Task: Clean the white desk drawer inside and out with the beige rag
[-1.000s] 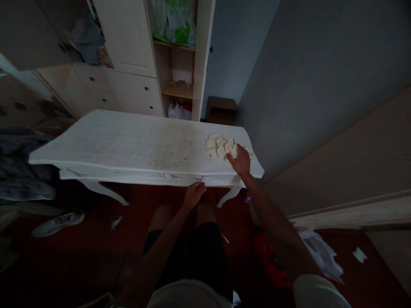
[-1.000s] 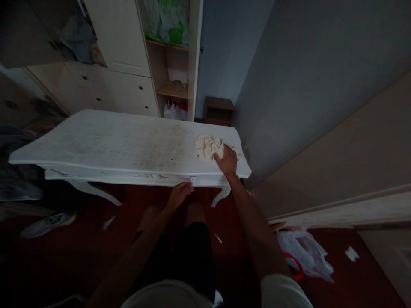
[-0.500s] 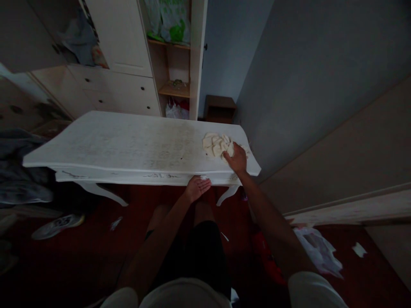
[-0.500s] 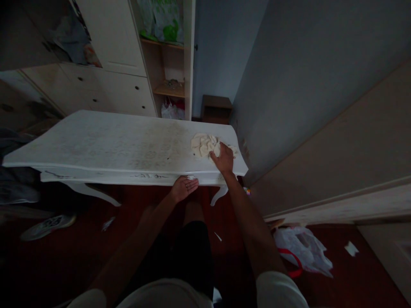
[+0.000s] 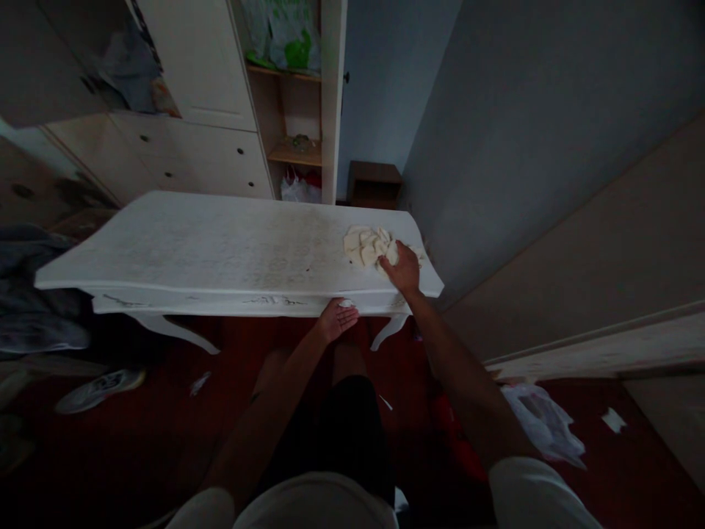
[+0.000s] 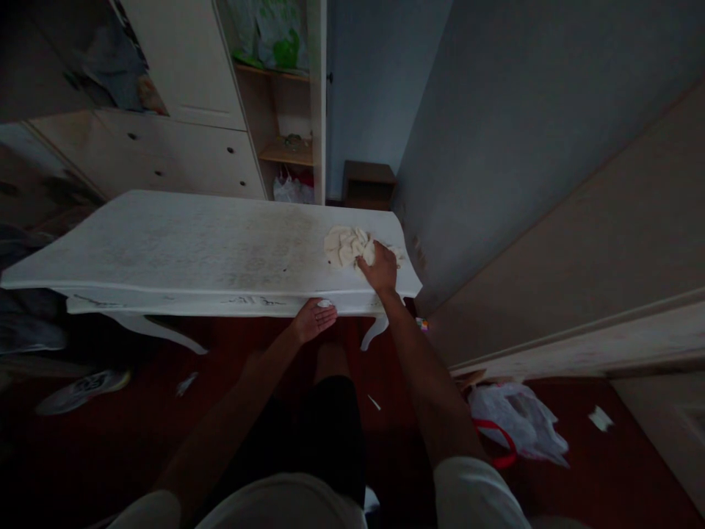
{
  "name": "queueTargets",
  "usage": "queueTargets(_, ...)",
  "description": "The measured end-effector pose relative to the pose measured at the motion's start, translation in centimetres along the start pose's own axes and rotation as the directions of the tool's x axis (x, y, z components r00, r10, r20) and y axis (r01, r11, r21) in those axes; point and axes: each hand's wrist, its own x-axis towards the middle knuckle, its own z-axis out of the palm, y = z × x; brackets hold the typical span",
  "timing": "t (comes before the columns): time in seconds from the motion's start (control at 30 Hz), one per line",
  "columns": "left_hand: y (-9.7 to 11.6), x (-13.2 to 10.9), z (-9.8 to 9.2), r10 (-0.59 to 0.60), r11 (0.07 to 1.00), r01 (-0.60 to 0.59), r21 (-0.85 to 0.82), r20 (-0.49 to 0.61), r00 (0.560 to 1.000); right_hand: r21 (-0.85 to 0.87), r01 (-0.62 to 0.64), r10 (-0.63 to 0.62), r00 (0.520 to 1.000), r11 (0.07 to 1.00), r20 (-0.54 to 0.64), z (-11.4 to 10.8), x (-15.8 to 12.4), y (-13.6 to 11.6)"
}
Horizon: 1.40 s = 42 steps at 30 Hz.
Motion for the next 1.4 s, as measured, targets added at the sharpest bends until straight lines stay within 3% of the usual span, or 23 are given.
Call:
queueTargets(0.43, -3.1, -2.8, -1.3, -0.035, 0.999, 0.035, -0.038, -0.002, 0.999, -0.030, 0.001, -0.001, 1.000, 1.000, 0.005, 0.2, 0.0, 0.2)
queueTargets(0.87, -8.0, -7.0, -3.4, 0.043, 0.998, -0.045, -0.046, -0.063, 0.997, -0.029, -0.015, 0.015, 1.000, 0.999, 0.000, 0.1, 0.0, 0.1)
queueTargets(1.23, -13.5, -9.3, -7.3, 0.078, 0.993, -0.078, 0.090, 0.007, 0.997, -0.043, -0.027, 0.028, 1.000, 0.999, 0.011, 0.0, -0.1, 0.0)
queueTargets(1.4, -16.0, -10.2, -9.1, 0.069, 0.991, -0.079, 0.112, 0.091, 0.993, -0.049, -0.020, 0.022, 0.999, 0.999, 0.034, 0.0, 0.0, 0.1)
